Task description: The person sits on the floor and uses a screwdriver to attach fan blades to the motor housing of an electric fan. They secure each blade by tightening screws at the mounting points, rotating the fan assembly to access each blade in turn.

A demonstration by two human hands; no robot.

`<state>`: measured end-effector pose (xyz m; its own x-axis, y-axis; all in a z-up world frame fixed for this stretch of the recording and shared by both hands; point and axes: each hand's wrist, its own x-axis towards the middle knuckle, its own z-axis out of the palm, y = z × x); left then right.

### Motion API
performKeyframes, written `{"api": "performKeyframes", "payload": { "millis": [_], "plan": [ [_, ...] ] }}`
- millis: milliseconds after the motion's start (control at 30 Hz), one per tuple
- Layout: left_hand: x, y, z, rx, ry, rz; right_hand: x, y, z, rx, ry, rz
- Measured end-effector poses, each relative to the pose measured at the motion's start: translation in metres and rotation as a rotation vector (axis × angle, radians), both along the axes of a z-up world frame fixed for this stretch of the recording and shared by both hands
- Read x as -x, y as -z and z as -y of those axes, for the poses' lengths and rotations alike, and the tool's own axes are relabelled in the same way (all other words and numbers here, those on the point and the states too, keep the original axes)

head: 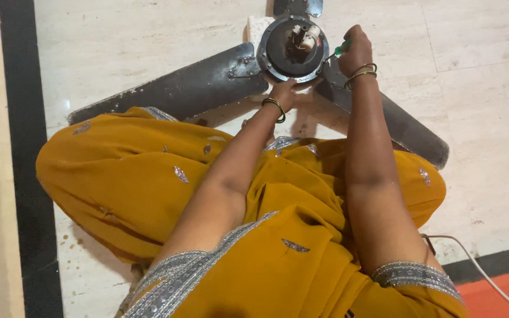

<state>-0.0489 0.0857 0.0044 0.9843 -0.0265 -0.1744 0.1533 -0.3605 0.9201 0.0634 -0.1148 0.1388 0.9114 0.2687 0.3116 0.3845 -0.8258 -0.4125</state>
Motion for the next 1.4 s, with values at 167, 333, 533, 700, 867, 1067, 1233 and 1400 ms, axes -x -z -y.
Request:
{"api": "performKeyframes", "payload": {
  "millis": [167, 333, 533, 700, 867, 1067, 1233, 1400],
  "plan": [
    [-0.018, -0.017, -0.004, -0.094, -0.227, 0.023, -0.005, 0.004, 0.000, 0.017, -0.016, 0.081],
    [-0.015, -0.038, 0.004, 0.020, -0.261, -0.039, 0.004, 0.005, -0.006, -0.006, -0.027, 0.141],
    [0.004, -0.055, 0.021, 0.191, -0.329, 0.018, 0.022, 0.005, -0.005, -0.049, 0.025, 0.177],
    [0.019, -0.045, 0.008, 0.436, -0.270, -0.185, 0.025, 0.006, -0.016, -0.027, 0.004, 0.122],
    [0.018, -0.022, -0.003, 0.473, -0.314, -0.132, 0.025, -0.004, -0.025, -0.153, -0.083, 0.068],
    [0.011, -0.018, -0.005, 0.648, -0.261, -0.134, 0.037, -0.012, -0.026, -0.059, -0.053, 0.111],
    [0.011, -0.016, -0.004, 0.683, -0.245, -0.181, 0.028, -0.017, -0.023, -0.118, -0.036, 0.185],
    [0.010, -0.006, -0.010, 0.507, -0.331, -0.077, 0.029, -0.018, -0.020, -0.111, -0.032, 0.181]
  ]
}}
